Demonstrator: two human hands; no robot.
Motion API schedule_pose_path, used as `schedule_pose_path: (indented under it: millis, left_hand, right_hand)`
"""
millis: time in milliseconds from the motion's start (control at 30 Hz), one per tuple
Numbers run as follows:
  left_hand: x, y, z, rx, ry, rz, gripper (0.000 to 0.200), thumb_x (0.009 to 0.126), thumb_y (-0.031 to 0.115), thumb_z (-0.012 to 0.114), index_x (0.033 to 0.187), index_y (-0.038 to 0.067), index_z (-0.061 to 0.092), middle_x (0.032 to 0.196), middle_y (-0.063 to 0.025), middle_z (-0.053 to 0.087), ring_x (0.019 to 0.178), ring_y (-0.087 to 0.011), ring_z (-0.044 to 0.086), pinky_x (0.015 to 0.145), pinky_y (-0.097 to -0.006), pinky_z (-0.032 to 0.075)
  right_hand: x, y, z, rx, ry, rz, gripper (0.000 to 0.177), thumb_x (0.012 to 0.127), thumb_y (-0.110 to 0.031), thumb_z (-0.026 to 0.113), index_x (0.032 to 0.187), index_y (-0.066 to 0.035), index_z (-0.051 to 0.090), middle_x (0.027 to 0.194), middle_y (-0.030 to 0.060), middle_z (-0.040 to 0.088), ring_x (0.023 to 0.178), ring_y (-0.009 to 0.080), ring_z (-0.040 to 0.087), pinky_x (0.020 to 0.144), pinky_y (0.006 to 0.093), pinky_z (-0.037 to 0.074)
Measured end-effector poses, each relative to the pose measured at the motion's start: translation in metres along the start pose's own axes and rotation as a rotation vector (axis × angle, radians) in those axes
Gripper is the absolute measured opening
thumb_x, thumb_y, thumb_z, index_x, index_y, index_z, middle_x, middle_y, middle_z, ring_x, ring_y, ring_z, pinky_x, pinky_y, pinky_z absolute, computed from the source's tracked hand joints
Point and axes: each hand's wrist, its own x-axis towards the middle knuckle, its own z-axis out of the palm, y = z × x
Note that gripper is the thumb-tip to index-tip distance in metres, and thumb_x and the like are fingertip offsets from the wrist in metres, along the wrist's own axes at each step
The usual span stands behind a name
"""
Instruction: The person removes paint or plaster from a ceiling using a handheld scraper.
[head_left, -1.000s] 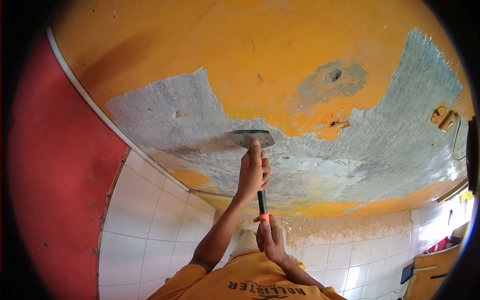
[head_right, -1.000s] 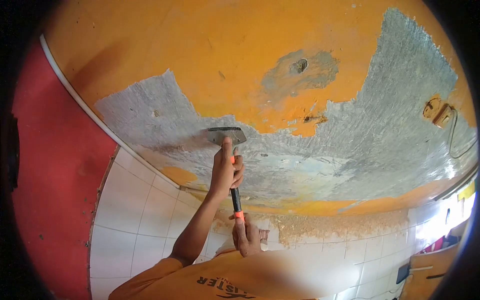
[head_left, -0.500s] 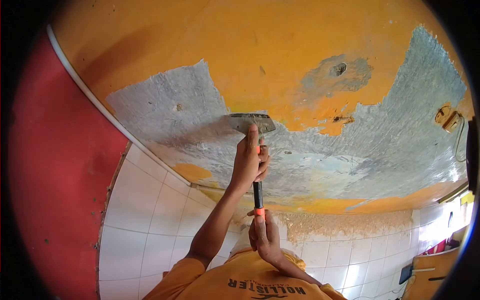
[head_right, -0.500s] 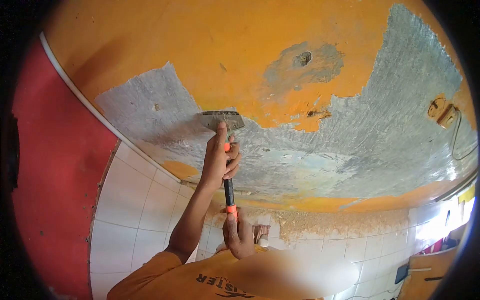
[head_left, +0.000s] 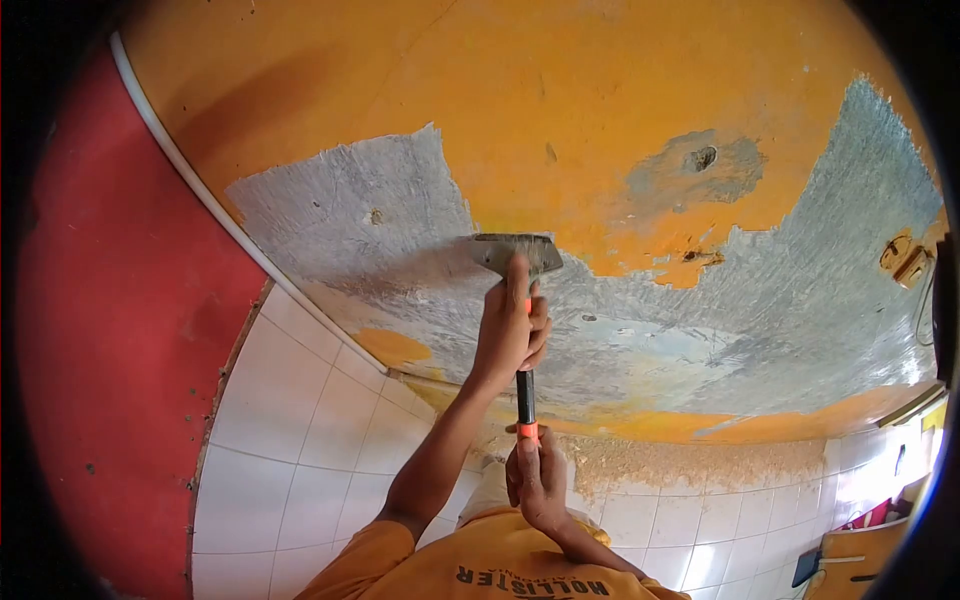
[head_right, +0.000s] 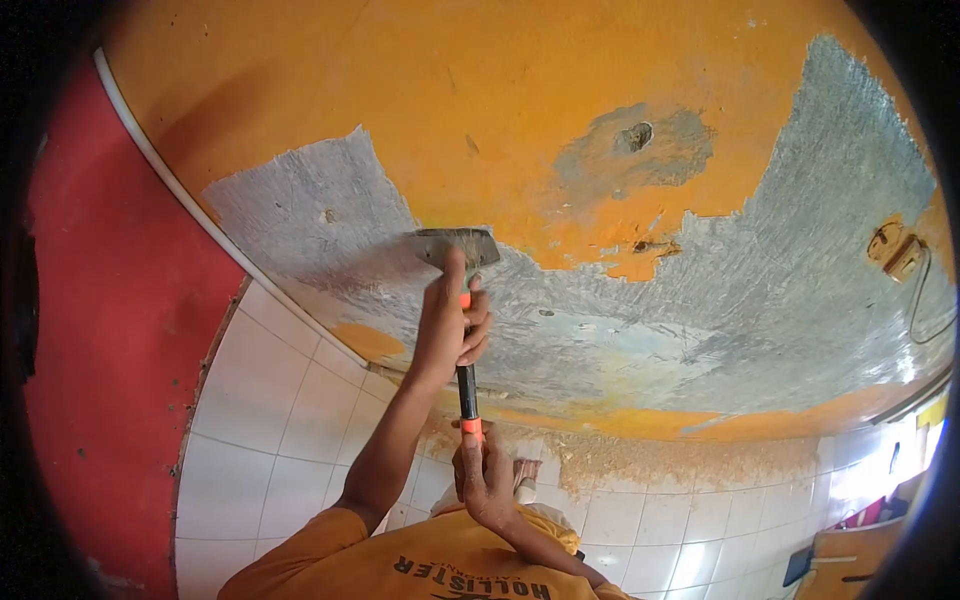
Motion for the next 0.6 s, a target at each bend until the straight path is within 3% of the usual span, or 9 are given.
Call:
schedule_pose_path:
  millis: [200,400,433,500,600]
  left_hand:
    - [-0.002,-0.019,-0.007,-0.012,0.009,-0.052,0.054,0.101,0.066,0.04,0.088,0.013,0.041,0.055,0.0072,0.023,0.034,-0.005,0.021,0.03,-0.0237,0.016]
    - [-0.001,0.0,0.001,-0.029,0.04,-0.04,0.057,0.099,0.069,0.041,0.089,0.013,0.043,0.055,0.0072,0.025,0.034,-0.0048,0.021,0.03,-0.0233,0.016]
    - [0.0,-0.009,-0.005,-0.02,0.055,-0.054,0.058,0.099,0.07,0.042,0.089,0.013,0.043,0.054,0.0071,0.025,0.034,-0.0049,0.021,0.03,-0.0234,0.015]
    - [-0.003,-0.02,-0.008,-0.001,0.03,-0.055,0.058,0.098,0.07,0.043,0.088,0.013,0.043,0.054,0.007,0.024,0.034,-0.0052,0.02,0.03,-0.0236,0.015]
    - [0.0,-0.005,-0.003,-0.045,0.051,-0.057,0.058,0.098,0.07,0.042,0.088,0.013,0.042,0.053,0.007,0.024,0.034,-0.0053,0.02,0.03,-0.0239,0.015]
  right_hand:
    - [-0.004,0.023,-0.004,-0.118,0.078,-0.024,0.034,0.11,-0.028,0.041,0.128,0.001,0.046,0.059,-0.0054,0.04,0.047,0.0038,0.036,0.043,0.0219,0.029]
    - [-0.002,0.003,0.005,-0.014,0.037,-0.041,0.035,0.11,-0.026,0.042,0.13,0.002,0.043,0.06,-0.005,0.041,0.049,0.0034,0.036,0.045,0.0218,0.028]
    - [0.002,0.02,0.0,-0.108,0.038,-0.12,0.035,0.11,-0.031,0.04,0.13,-0.003,0.044,0.061,-0.0019,0.043,0.042,0.005,0.035,0.037,0.0218,0.031]
    - [-0.003,0.03,-0.003,-0.112,0.026,-0.122,0.035,0.11,-0.031,0.04,0.131,-0.003,0.043,0.061,-0.0015,0.043,0.041,0.0051,0.036,0.037,0.0218,0.031]
    - [-0.003,0.003,0.001,-0.057,0.024,-0.084,0.036,0.11,-0.028,0.042,0.132,0.0,0.042,0.06,-0.0041,0.041,0.046,0.0038,0.036,0.042,0.0217,0.029]
